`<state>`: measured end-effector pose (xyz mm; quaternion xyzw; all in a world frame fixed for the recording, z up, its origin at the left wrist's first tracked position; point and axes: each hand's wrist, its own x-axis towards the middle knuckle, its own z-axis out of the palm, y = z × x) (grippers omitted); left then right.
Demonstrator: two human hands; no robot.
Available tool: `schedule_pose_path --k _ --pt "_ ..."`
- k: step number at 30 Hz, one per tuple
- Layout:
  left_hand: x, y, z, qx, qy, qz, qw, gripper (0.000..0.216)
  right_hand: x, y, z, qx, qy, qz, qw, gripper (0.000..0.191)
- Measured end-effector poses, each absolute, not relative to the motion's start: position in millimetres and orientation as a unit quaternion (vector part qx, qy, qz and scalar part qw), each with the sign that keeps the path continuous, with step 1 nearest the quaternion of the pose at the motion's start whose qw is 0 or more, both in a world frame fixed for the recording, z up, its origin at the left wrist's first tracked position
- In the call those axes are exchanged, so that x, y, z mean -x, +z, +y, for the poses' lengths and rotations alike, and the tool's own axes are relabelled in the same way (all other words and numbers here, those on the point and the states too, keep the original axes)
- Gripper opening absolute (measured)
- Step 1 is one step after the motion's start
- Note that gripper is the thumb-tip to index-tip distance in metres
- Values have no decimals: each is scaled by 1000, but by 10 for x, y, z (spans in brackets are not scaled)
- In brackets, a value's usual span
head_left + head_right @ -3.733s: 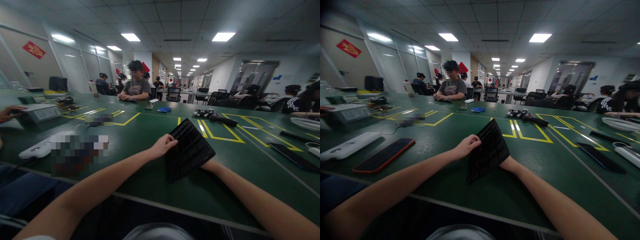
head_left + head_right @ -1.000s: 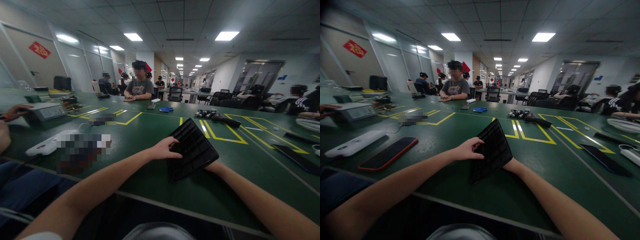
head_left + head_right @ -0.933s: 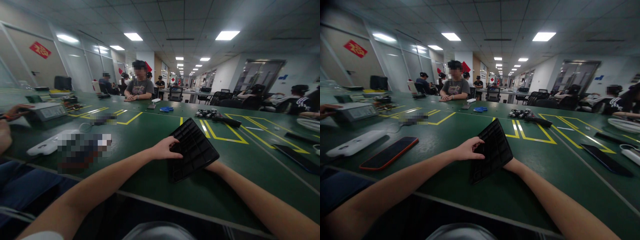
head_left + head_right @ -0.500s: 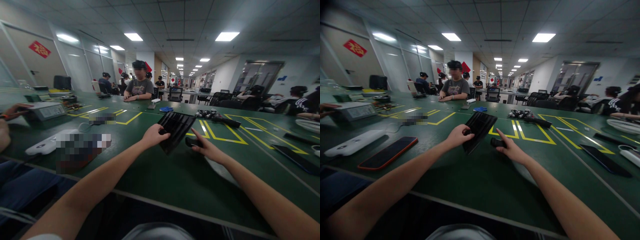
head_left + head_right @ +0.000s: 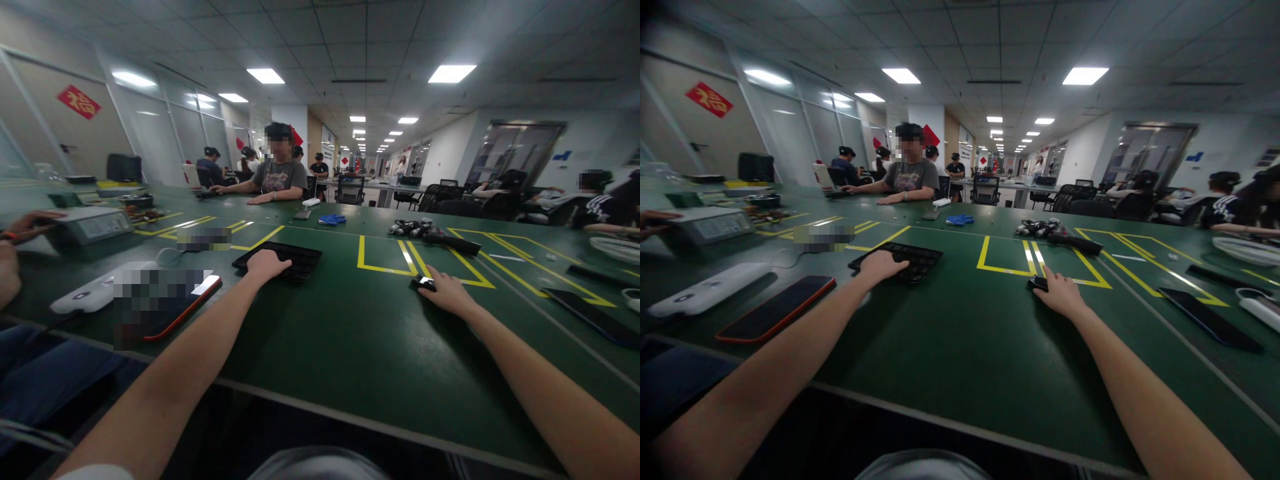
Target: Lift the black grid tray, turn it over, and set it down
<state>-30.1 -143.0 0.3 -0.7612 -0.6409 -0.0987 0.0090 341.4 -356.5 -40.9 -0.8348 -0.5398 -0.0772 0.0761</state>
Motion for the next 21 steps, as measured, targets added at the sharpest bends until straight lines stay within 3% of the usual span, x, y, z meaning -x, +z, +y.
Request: schedule_pose_path --k 6,10,13,21 --pt "37 36 -1716 824 -246 -503 88 38 -3149 -328 -3548 796 -165 -574 95 62" --pt "-302 -114 -2160 920 -249 -289 88 34 -2721 -309 -3548 717 -138 -671 131 53" --pt "-472 -270 -2392 962 -192 -163 101 31 -2489 -324 -3574 684 -70 -718 108 44" --pt "-488 -341 -2382 976 -140 -163 32 30 -2453 -370 -3589 668 -13 -734 121 41"
